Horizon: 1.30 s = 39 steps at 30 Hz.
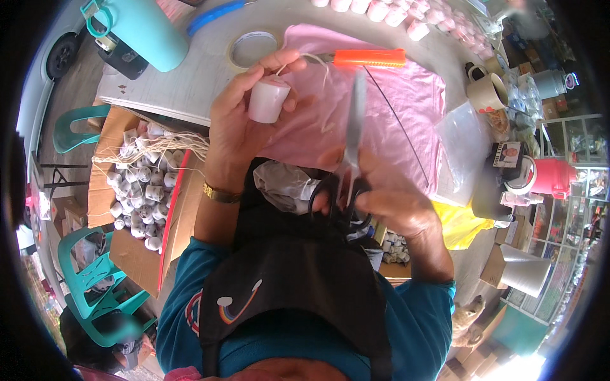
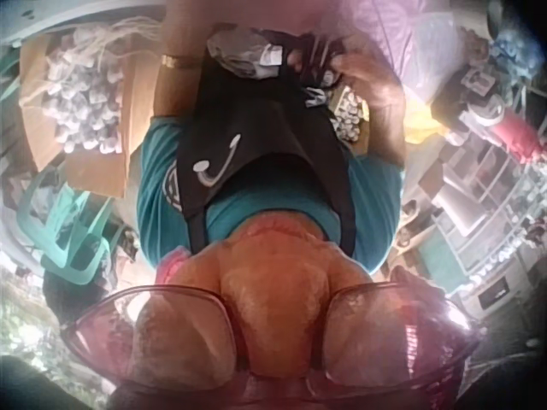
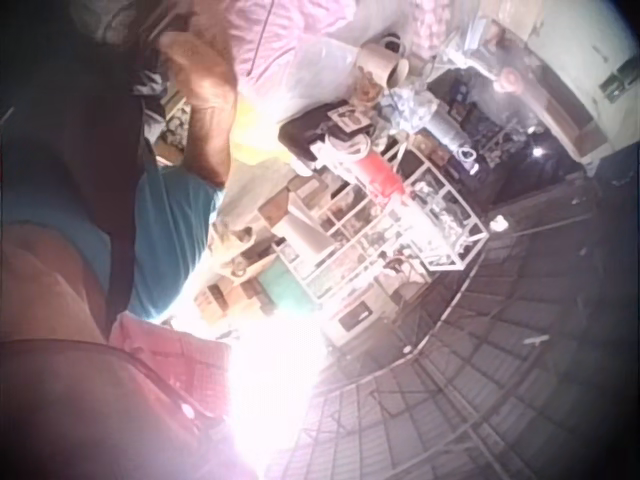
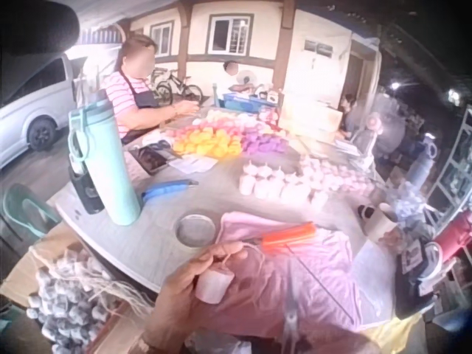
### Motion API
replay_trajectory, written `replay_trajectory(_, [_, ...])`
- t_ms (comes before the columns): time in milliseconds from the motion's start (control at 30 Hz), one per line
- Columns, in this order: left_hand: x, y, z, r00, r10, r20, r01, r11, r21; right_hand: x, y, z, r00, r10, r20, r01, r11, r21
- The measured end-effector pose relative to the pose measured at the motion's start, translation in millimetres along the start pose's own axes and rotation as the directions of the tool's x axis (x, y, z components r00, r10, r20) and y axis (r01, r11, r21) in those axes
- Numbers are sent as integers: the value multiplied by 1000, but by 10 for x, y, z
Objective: The person repeatedly picks up small white candles, inserts wicks, and uses scissors to trim the wicks. They handle the candles one at a time, placing finished units on the table and retrieving new ones from a nearby box.
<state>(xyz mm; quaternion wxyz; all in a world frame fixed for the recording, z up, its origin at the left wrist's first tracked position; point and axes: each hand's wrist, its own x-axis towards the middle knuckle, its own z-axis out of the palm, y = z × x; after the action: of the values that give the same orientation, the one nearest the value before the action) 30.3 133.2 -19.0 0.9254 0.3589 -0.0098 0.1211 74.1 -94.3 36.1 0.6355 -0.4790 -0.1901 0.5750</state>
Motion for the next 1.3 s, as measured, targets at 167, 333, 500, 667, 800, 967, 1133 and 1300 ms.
replay_trajectory(167, [36, -4, -57, 988, 143, -54, -142, 990, 22, -76, 105, 87, 931, 353, 96, -292, 874, -390])
replay_trajectory(333, [-41, 58, -65, 995, 95, 32, -94, 995, -27, -133, 203, 29, 881, 253, 400, -338, 928, 158])
replay_trajectory(500, [-134, 81, -12, 997, 39, 61, -32, 993, -114, -157, 300, -64, 938, 77, 338, -160, 961, 224])
replay_trajectory(667, [-106, 103, -67, 981, 35, 189, -23, 998, -66, -116, 247, -138, 998, 14, -68, -26, 984, -173])
replay_trajectory(800, [-133, 50, -67, 990, 48, 134, -41, 997, -58, -93, 236, -115, 990, 4, -138, -37, 970, -240])
replay_trajectory(967, [-149, 34, -25, 992, 4, 124, -3, 1000, -6, -30, 273, -84, 979, -99, -179, 37, 945, -325])
replay_trajectory(1133, [-157, 25, 9, 995, -19, 95, 16, 999, 37, -12, 261, -70, 970, -136, -200, 54, 928, -368])
replay_trajectory(1300, [-155, 14, 12, 994, -28, 102, 22, 998, 58, -15, 263, -52, 965, -145, -217, 55, 925, -376])
